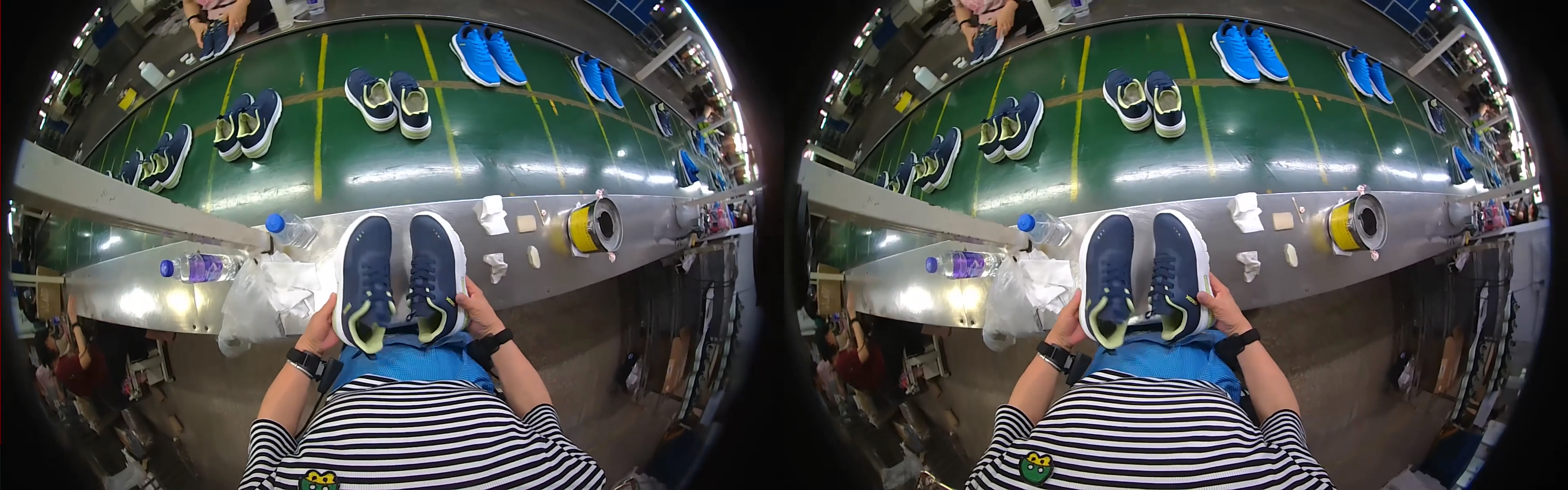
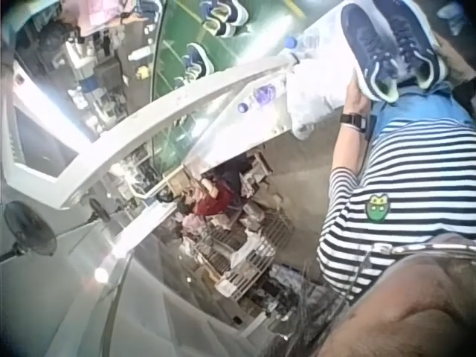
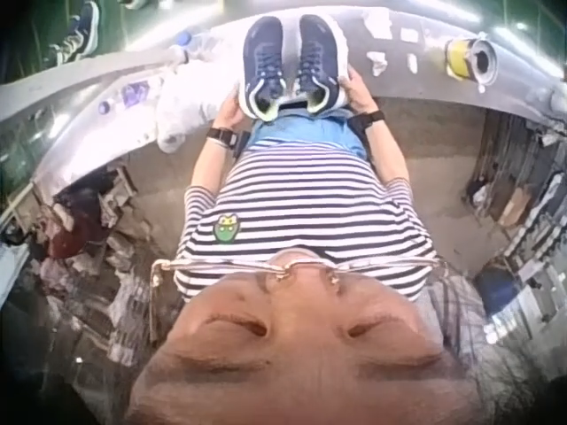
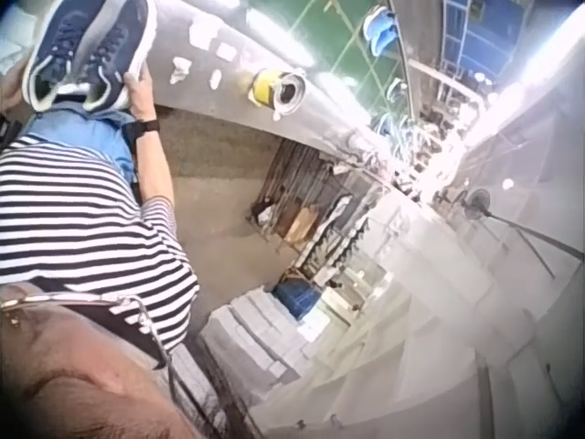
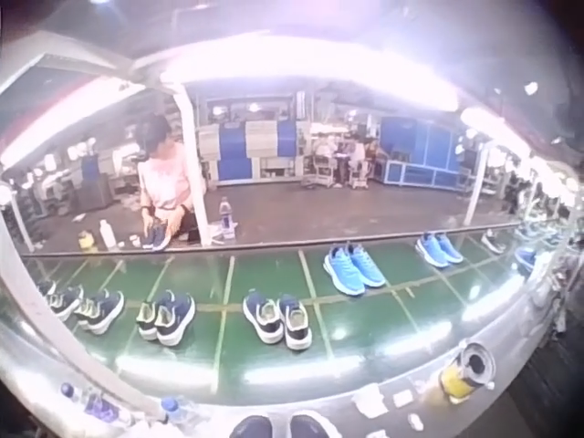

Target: Cleaning and inspecting finished shoes on a production line conveyor belt.

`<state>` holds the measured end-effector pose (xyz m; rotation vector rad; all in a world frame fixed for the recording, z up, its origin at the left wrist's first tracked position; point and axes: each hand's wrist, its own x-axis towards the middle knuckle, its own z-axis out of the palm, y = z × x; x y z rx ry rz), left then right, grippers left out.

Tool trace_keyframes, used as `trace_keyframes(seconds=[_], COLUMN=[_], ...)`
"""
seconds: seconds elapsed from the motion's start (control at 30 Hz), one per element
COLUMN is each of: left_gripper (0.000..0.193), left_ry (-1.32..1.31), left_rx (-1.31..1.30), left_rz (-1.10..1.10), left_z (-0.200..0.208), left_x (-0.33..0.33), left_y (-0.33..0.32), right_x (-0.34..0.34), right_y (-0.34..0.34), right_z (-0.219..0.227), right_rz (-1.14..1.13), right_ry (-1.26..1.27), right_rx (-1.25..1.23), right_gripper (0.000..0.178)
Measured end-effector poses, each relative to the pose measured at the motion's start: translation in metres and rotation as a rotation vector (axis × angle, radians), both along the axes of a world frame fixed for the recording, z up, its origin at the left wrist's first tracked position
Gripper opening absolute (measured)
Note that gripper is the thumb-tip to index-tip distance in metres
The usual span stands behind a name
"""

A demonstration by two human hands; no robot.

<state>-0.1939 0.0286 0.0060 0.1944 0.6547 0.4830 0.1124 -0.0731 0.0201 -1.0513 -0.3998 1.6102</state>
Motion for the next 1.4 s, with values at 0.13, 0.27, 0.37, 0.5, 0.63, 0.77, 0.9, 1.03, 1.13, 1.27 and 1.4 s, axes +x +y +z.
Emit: trace_keyframes(seconds=[0.13,0.27,0.37,0.5,0.63,0.77,0.9,1.03,1.13,1.27,1.4], left_gripper=[0.052,0.053,0.054,0.054,0.055,0.054,0.054,0.05,0.051,0.041,0.045], left_ry=[-0.193,-0.21,-0.291,-0.334,-0.34,-0.43,-0.306,-0.282,-0.039,0.812,0.497], left_rx=[-0.155,-0.31,-0.362,-0.349,-0.402,-0.458,-0.381,-0.363,-0.244,0.623,0.316], left_rz=[-0.029,0.166,0.163,0.154,0.167,0.162,0.16,0.148,0.121,-0.098,-0.25], left_z=[0.023,0.032,0.034,0.04,0.041,0.038,0.04,0.037,0.038,-0.042,-0.028], left_x=[0.04,0.082,0.085,0.086,0.085,0.084,0.086,0.086,0.094,0.071,0.055], left_y=[0.015,0.019,0.024,0.029,0.031,0.032,0.034,0.039,0.04,0.028,0.021], right_x=[-0.021,-0.041,-0.038,-0.036,-0.037,-0.04,-0.041,-0.041,-0.033,-0.029,-0.035], right_y=[0.017,0.052,0.057,0.057,0.057,0.056,0.058,0.061,0.06,0.04,0.006], right_z=[-0.006,0.023,0.023,0.011,0.009,0.01,0.008,0.012,0.0,-0.059,-0.042], right_rz=[-0.21,-0.288,-0.22,-0.259,-0.313,-0.316,-0.385,-0.305,-0.331,-0.281,-0.293], right_ry=[0.446,0.555,0.634,0.637,0.66,0.675,0.728,0.678,0.666,-0.467,-0.916], right_rx=[-0.282,-0.176,-0.105,-0.158,-0.179,-0.148,-0.147,-0.119,-0.15,-0.347,-0.149], right_gripper=[0.044,0.047,0.05,0.05,0.049,0.049,0.06,0.052,0.046,0.03,0.023])
